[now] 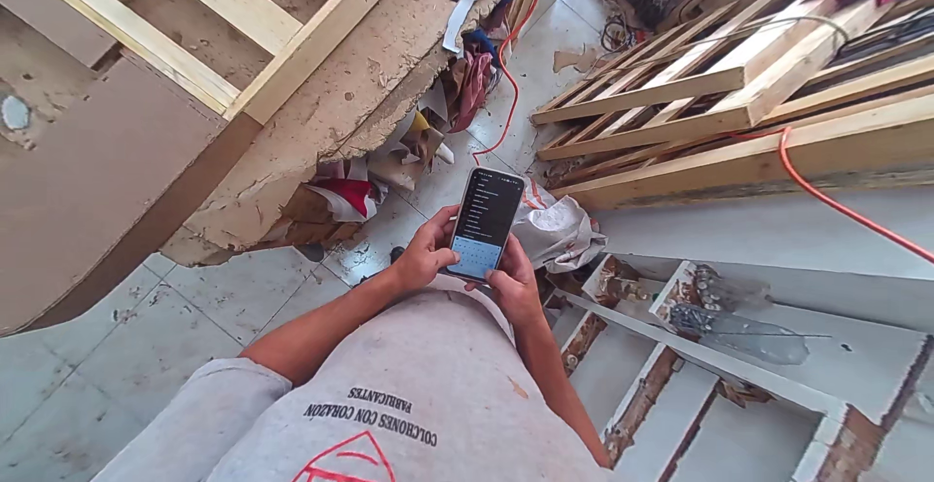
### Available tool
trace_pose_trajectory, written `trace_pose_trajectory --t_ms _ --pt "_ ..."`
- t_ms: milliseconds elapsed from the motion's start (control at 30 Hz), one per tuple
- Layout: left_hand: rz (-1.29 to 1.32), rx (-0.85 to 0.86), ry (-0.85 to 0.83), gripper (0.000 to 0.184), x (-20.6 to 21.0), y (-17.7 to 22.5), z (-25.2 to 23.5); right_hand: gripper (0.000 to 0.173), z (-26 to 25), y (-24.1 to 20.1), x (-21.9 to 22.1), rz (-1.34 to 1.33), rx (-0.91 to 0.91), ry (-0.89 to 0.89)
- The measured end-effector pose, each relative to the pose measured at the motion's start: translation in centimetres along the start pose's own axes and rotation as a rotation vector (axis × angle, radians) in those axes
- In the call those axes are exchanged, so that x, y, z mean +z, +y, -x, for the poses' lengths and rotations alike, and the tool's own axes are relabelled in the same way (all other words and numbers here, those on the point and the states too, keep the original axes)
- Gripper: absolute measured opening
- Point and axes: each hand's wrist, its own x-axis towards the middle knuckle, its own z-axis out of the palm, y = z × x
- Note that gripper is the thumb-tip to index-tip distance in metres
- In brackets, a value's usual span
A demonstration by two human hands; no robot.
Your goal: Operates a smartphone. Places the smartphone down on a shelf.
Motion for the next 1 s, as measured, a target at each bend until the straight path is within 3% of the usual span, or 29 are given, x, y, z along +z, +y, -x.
trace_pose_trajectory --t_ms 1000 --pt "0.025 -0.002 0.021 0.067 -0.75 -0.17 -0.30 0.069 -0.95 -0.20 -0.12 -0.002 0.011 -0.046"
